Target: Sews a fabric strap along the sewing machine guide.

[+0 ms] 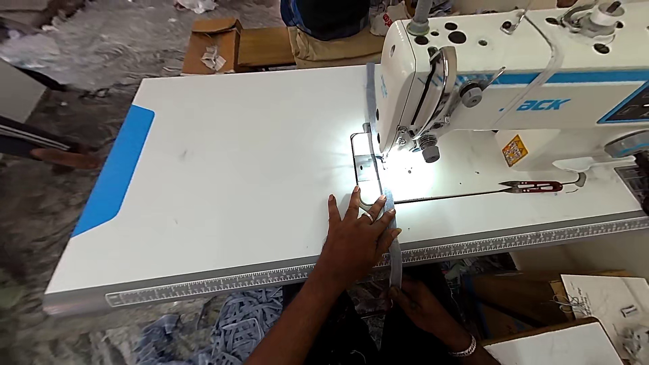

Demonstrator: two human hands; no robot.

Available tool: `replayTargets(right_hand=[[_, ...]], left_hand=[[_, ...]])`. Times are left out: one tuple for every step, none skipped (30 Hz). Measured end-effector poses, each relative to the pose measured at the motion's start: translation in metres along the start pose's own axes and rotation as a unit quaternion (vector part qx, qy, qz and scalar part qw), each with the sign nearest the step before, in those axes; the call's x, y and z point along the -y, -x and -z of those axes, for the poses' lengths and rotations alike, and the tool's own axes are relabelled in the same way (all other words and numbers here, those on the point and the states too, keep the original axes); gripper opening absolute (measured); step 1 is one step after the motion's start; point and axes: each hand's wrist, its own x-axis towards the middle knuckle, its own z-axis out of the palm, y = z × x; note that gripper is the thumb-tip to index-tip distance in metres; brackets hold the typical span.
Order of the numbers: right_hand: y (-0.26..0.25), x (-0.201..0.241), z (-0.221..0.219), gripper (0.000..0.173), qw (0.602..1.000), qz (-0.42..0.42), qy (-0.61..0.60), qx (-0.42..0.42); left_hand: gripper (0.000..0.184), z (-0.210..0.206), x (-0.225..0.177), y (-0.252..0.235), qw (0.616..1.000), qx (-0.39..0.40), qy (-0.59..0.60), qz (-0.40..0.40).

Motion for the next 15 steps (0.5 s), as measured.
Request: replayTargets(right_hand=[[0.000, 0.000, 0.000, 0.036, 1.000, 0.000, 0.001, 0.001], [0.000, 0.000, 0.001, 0.036, 1.000, -0.001, 0.003, 0.001], [0.000, 0.000, 0.001, 0.036, 1.000, 0.000, 0.006, 0.000], [0.000, 0.000, 0.001, 0.037, 1.000, -0.001, 0.009, 0.001], [0.000, 0.001, 0.001, 0.037, 1.000, -0.004, 0.012, 0.002], [0.000, 0.002, 0.001, 0.037, 1.000, -0.008, 0.013, 0.001], [0.000, 0.002, 0.001, 0.036, 1.000, -0.008, 0.011, 0.001], [-0.001, 0.002, 0.001, 0.036, 1.000, -0.009, 0.009, 0.001], [-0.001, 0.002, 0.001, 0.036, 1.000, -0.010, 0.007, 0.001], [-0.001, 0.002, 0.001, 0.035, 1.000, -0.009, 0.003, 0.002], [-0.001, 0.001, 0.000, 0.036, 1.000, -0.008, 0.000, 0.003], [-0.001, 0.000, 0.000, 0.036, 1.000, -0.010, 0.003, 0.008], [-0.001, 0.000, 0.000, 0.037, 1.000, -0.015, 0.016, 0.017], [0.000, 0.000, 0.002, 0.038, 0.998, -0.028, 0.049, 0.036], [0.000, 0.004, 0.008, 0.040, 0.990, -0.052, 0.105, 0.073]], left_hand=[[0.056, 0.001, 0.001, -0.001, 1.000, 0.008, -0.002, 0.007], [0.060, 0.001, 0.002, -0.003, 1.000, 0.017, -0.009, 0.017], [0.063, 0.002, 0.003, -0.006, 0.999, 0.025, -0.015, 0.024], [0.067, 0.002, 0.006, -0.010, 0.999, 0.032, -0.023, 0.029], [0.070, 0.001, 0.009, -0.015, 0.998, 0.036, -0.034, 0.036], [0.070, 0.000, 0.012, -0.020, 0.997, 0.040, -0.042, 0.043], [0.069, 0.000, 0.015, -0.026, 0.997, 0.039, -0.046, 0.048], [0.068, 0.000, 0.018, -0.032, 0.996, 0.039, -0.049, 0.056], [0.067, 0.000, 0.021, -0.038, 0.996, 0.037, -0.050, 0.063], [0.066, -0.001, 0.025, -0.044, 0.996, 0.032, -0.050, 0.069], [0.065, -0.002, 0.028, -0.051, 0.995, 0.028, -0.049, 0.077], [0.066, -0.002, 0.031, -0.058, 0.995, 0.028, -0.046, 0.086], [0.065, -0.003, 0.033, -0.065, 0.994, 0.029, -0.046, 0.093], [0.064, -0.003, 0.035, -0.072, 0.993, 0.035, -0.046, 0.100], [0.062, -0.001, 0.036, -0.078, 0.992, 0.043, -0.043, 0.110]])
